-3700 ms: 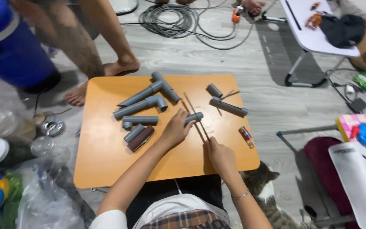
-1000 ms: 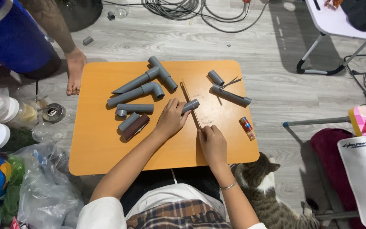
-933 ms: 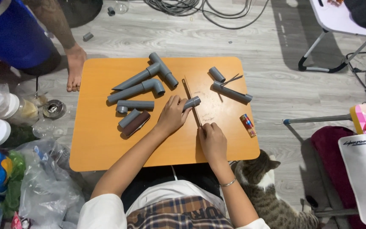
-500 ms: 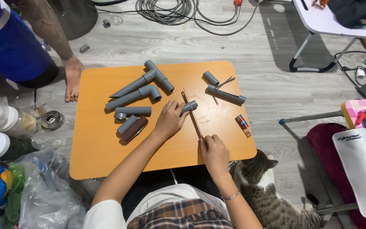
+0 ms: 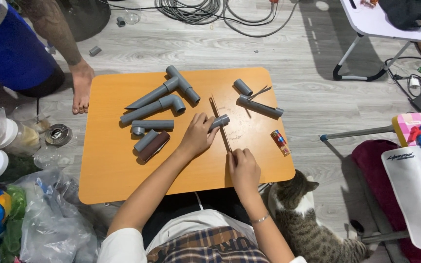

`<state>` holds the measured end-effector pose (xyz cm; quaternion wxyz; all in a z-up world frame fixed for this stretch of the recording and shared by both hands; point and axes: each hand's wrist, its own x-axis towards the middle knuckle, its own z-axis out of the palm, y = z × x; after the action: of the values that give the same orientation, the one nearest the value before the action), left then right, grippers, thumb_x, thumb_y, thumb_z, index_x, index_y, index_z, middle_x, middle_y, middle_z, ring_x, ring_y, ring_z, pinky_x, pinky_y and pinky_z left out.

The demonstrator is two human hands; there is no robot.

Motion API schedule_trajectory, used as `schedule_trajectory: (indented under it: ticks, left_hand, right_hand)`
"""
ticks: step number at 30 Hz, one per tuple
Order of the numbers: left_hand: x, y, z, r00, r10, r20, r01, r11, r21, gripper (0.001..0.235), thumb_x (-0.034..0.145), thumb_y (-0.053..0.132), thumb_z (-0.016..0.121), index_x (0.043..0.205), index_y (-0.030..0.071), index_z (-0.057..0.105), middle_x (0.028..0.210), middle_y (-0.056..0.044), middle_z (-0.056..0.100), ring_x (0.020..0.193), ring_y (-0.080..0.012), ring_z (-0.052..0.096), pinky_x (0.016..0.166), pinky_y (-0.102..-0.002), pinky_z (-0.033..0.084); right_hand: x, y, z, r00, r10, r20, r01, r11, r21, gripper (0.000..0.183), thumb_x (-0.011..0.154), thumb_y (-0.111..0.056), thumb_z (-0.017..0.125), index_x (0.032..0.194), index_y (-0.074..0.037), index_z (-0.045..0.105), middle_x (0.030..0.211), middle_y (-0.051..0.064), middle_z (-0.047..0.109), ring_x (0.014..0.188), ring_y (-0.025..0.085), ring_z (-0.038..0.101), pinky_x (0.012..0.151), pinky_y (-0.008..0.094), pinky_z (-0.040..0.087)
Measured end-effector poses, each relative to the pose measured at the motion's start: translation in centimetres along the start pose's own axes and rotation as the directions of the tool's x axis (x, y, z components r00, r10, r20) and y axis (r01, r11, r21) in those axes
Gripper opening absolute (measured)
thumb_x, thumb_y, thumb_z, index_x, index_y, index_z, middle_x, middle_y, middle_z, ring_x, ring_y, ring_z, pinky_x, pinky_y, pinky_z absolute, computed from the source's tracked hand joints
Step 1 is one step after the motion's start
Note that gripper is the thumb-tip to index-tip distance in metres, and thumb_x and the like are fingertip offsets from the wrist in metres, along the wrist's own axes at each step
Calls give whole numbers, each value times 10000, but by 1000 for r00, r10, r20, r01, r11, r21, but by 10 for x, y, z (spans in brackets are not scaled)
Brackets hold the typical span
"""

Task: The person uses a metal file to smooth the edges of a small gray plastic pipe fitting. They hold the fitting with one hand and file the rim with the other, rotating the piece to work on different sides. A cat lies on the floor nearby and is petted by another person.

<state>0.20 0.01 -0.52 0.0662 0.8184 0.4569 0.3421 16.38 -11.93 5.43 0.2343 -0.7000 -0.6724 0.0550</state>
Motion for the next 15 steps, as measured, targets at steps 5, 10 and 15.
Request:
schedule_trajectory:
  ticks: [5, 10, 15]
  left_hand:
    - [0, -2, 2, 1000, 8, 15, -8, 1000, 4, 331, 908, 294, 647, 1086, 16, 644, 841, -93, 494, 864, -289, 549, 820, -376, 493]
    - [-3, -8, 10, 999, 20, 25, -20, 1000, -5, 342, 917, 278, 649, 1091, -16, 634, 868, -109, 518, 900, -295, 562, 850, -371, 493]
    - [-9, 18, 8, 982, 141, 125, -126, 984, -123, 331, 936, 266, 618, 1109, -15, 637, 862, -109, 544, 881, -297, 567, 854, -383, 491]
  right_hand:
    - [-21, 8, -6, 1000, 4, 7, -4, 999, -43, 175, 922, -264, 655, 794, -146, 644, 635, -12, 516, 626, 187, 654, 515, 286, 547]
    - [-16, 16, -6, 998, 42, 40, -42, 999, 16, 213, 944, -266, 633, 768, -147, 638, 610, -30, 488, 584, 153, 625, 505, 256, 539]
    - [12, 17, 16, 999, -20, -49, 20, 1000, -16, 203, 920, -251, 661, 775, -112, 631, 648, 26, 516, 657, 241, 652, 520, 344, 554]
